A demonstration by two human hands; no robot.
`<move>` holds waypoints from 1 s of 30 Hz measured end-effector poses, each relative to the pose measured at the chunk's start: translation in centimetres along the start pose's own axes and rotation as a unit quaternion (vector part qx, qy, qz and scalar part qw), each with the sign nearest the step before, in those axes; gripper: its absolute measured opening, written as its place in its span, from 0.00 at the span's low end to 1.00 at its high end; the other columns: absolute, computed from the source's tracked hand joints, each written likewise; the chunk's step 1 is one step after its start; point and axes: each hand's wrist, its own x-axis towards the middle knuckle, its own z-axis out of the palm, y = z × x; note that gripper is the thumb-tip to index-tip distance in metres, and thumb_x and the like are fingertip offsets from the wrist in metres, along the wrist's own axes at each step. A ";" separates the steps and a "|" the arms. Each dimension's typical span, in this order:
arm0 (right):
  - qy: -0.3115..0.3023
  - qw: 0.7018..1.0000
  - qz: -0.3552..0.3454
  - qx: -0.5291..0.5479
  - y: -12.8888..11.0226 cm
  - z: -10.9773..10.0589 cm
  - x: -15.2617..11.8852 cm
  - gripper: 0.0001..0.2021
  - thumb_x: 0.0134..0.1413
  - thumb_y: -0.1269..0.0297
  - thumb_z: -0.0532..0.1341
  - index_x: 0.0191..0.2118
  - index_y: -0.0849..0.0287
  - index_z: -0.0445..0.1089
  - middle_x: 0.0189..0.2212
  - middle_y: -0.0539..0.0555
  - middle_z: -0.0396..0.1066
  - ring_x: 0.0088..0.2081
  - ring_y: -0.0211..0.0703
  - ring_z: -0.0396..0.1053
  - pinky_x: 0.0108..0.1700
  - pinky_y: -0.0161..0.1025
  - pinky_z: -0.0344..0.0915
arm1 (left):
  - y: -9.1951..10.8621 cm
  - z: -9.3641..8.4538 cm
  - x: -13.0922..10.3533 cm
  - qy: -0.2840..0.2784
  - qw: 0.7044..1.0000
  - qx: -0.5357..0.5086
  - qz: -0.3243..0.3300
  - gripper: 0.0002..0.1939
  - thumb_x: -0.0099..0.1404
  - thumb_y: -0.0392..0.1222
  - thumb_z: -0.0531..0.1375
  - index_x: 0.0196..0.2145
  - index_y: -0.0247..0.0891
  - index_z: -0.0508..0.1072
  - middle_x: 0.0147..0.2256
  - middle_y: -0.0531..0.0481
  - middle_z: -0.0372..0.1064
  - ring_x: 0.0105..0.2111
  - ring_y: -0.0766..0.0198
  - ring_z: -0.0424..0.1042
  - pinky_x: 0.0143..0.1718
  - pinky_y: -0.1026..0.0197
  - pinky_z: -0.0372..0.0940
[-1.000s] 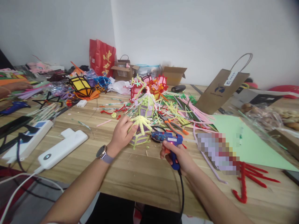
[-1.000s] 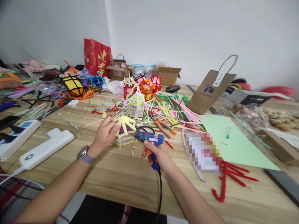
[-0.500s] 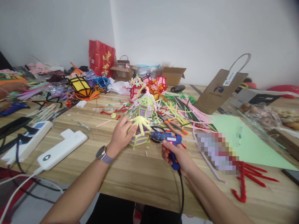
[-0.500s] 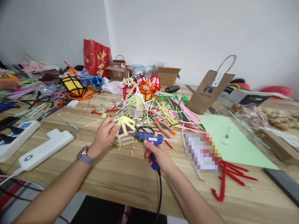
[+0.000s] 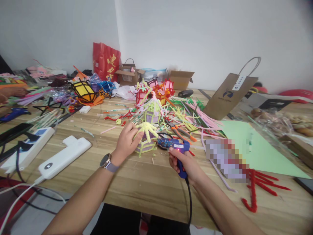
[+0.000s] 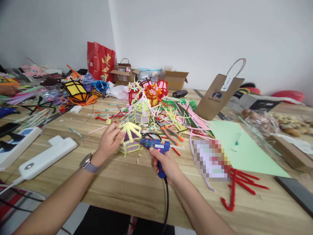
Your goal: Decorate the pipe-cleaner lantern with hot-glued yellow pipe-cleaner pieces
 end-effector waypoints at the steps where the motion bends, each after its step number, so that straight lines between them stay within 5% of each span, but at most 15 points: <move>1: 0.004 1.000 -0.003 -0.016 0.0 0.0 0.0 0.24 0.36 0.43 0.67 0.16 0.58 0.60 0.10 0.43 0.56 0.13 0.29 0.54 0.14 0.29 0.47 | 0.0 0.0 0.0 -0.001 1.000 -0.001 0.001 0.19 0.70 0.45 0.49 0.22 0.39 0.60 0.28 0.50 0.57 0.32 0.61 0.61 0.35 0.57 0.60; 6: 0.064 0.974 -0.045 -0.214 -0.7 0.0 -0.8 0.23 0.39 0.42 0.63 0.15 0.57 0.61 0.11 0.47 0.60 0.14 0.33 0.57 0.18 0.33 0.54 | 0.0 0.0 0.0 0.005 1.000 -0.006 0.009 0.19 0.70 0.44 0.49 0.22 0.39 0.59 0.28 0.50 0.56 0.32 0.61 0.61 0.34 0.58 0.59; 12: 0.116 0.898 -0.228 -0.359 -1.8 -0.3 -1.6 0.13 0.44 0.51 0.62 0.21 0.54 0.69 0.18 0.50 0.68 0.22 0.41 0.65 0.23 0.36 0.59 | 0.0 0.0 0.0 0.006 1.000 -0.004 0.006 0.18 0.70 0.44 0.49 0.22 0.39 0.59 0.28 0.50 0.56 0.32 0.61 0.61 0.34 0.58 0.59; 19: 0.087 0.942 -0.065 -0.317 -1.9 -1.4 -1.5 0.17 0.47 0.48 0.61 0.26 0.58 0.77 0.11 0.49 0.62 0.15 0.37 0.60 0.19 0.34 0.57 | -0.1 0.1 0.0 0.002 1.000 -0.005 -0.003 0.19 0.70 0.46 0.48 0.22 0.39 0.59 0.28 0.50 0.57 0.32 0.61 0.61 0.35 0.58 0.59; 30: 0.030 0.981 -0.088 -0.169 -0.8 -0.7 -0.6 0.14 0.44 0.51 0.65 0.22 0.57 0.75 0.26 0.56 0.77 0.14 0.33 0.60 0.15 0.33 0.55 | 0.0 0.0 0.1 0.000 1.000 -0.007 -0.010 0.20 0.70 0.47 0.48 0.21 0.39 0.60 0.27 0.49 0.57 0.32 0.61 0.61 0.35 0.58 0.60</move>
